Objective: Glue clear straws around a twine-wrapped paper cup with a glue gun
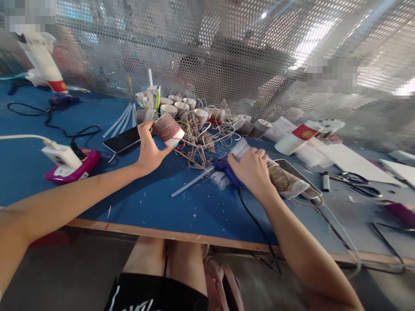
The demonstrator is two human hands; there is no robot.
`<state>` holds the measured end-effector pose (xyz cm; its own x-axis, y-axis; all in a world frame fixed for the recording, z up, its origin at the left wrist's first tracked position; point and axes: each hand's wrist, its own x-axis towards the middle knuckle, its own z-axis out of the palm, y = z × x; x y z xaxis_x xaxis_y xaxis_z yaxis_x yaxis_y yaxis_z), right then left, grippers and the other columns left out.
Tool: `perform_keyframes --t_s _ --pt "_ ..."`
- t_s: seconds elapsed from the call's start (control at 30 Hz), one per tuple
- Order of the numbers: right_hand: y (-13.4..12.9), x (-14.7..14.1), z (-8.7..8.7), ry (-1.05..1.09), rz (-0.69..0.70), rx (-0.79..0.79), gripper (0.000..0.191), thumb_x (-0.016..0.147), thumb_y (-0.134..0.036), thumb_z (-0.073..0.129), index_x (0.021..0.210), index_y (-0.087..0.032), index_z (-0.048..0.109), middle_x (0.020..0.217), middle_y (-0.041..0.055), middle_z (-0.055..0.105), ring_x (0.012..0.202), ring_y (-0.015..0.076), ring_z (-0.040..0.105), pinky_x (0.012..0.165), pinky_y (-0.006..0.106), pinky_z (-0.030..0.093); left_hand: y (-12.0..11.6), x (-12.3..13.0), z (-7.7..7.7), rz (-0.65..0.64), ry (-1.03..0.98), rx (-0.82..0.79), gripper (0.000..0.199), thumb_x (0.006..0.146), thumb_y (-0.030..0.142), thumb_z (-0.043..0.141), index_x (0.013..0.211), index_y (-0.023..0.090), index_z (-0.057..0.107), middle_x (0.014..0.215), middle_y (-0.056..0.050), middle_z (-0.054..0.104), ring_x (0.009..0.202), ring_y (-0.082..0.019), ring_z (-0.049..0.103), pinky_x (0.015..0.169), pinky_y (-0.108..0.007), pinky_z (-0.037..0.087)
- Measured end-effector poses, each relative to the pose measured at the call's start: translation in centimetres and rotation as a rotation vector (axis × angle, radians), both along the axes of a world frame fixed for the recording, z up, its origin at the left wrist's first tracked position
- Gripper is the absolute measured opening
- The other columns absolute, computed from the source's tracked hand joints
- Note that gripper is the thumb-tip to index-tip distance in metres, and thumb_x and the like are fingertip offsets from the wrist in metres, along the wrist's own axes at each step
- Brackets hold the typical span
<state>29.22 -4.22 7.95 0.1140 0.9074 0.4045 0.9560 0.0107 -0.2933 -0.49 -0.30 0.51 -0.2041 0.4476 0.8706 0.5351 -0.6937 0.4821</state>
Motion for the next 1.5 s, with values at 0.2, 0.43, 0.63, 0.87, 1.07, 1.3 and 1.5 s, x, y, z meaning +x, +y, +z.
perform_keyframes --t_s 0.2,0.43,0.63,0.87,1.07,1.3,1.5 --pt "-1.5 -0.2 0.6 -0.154 0.067 -0.368 0.061 0.083 -0.066 0.056 0.098 -0.008 0.064 0.098 0.0303 0.063 0.103 0.0497 0.064 0.08 0.061 0.052 -0.2 0.0 0.2 0.003 0.032 0.009 0.08 0.071 0.051 0.083 0.131 0.024 0.037 0.125 -0.012 0.04 0.123 -0.031 0.048 0.102 -0.05 0.051" --pt "-2.3 -1.5 1.7 -0.257 0.072 -0.517 0.055 0.073 -0.044 0.071 0.112 -0.007 0.06 0.102 0.0285 0.07 0.098 0.046 0.07 0.075 0.051 0.055 -0.1 0.0 0.1 -0.052 0.031 -0.026 0.083 0.068 0.045 0.087 0.132 0.026 0.037 0.126 -0.011 0.04 0.126 -0.032 0.047 0.104 -0.052 0.05" --pt "-2.5 -2.2 2.2 -0.201 -0.025 -0.417 0.045 0.084 -0.029 0.059 0.117 0.002 0.056 0.096 0.0327 0.071 0.097 0.0465 0.071 0.077 0.051 0.053 -0.1 -0.2 -0.1 -0.099 0.05 -0.027 0.084 0.068 0.052 0.085 0.133 0.025 0.038 0.126 -0.011 0.041 0.127 -0.031 0.046 0.106 -0.052 0.049" --pt "-1.4 -0.9 3.2 0.119 0.074 -0.017 0.034 0.086 -0.052 0.06 0.088 -0.018 0.065 0.073 0.0122 0.068 0.08 0.0345 0.069 0.073 0.045 0.052 -0.2 0.0 0.0 -0.132 0.082 -0.049 0.086 0.069 0.061 0.081 0.134 0.025 0.039 0.126 -0.012 0.045 0.126 -0.031 0.049 0.105 -0.051 0.05" --pt "-1.7 -2.4 2.5 0.93 0.429 -0.159 0.05 0.077 -0.071 0.063 0.081 -0.022 0.062 0.054 -0.0023 0.053 0.048 0.0163 0.056 0.048 0.032 0.047 -0.4 0.0 0.1 -0.169 0.101 -0.067 0.087 0.067 0.062 0.082 0.134 0.024 0.042 0.126 -0.012 0.048 0.123 -0.03 0.053 0.106 -0.05 0.05" --pt "-3.7 -4.8 1.1 1.14 0.615 -0.416 0.045 0.069 -0.061 0.076 0.074 -0.018 0.064 0.042 -0.0048 0.053 0.032 0.0118 0.048 0.033 0.026 0.044 -0.8 0.1 0.5 -0.163 0.179 -0.025 0.084 0.069 0.066 0.079 0.132 0.021 0.044 0.122 -0.012 0.051 0.118 -0.029 0.055 0.101 -0.048 0.052" --pt "-3.6 -5.4 0.1 1.087 0.591 -0.367 0.036 0.063 -0.047 0.084 0.061 -0.018 0.063 0.043 -0.0028 0.056 0.032 0.0095 0.046 0.031 0.024 0.044 -1.2 0.3 0.9 -0.153 0.207 -0.023 0.082 0.071 0.069 0.075 0.13 0.021 0.044 0.12 -0.012 0.052 0.114 -0.028 0.057 0.098 -0.046 0.054"
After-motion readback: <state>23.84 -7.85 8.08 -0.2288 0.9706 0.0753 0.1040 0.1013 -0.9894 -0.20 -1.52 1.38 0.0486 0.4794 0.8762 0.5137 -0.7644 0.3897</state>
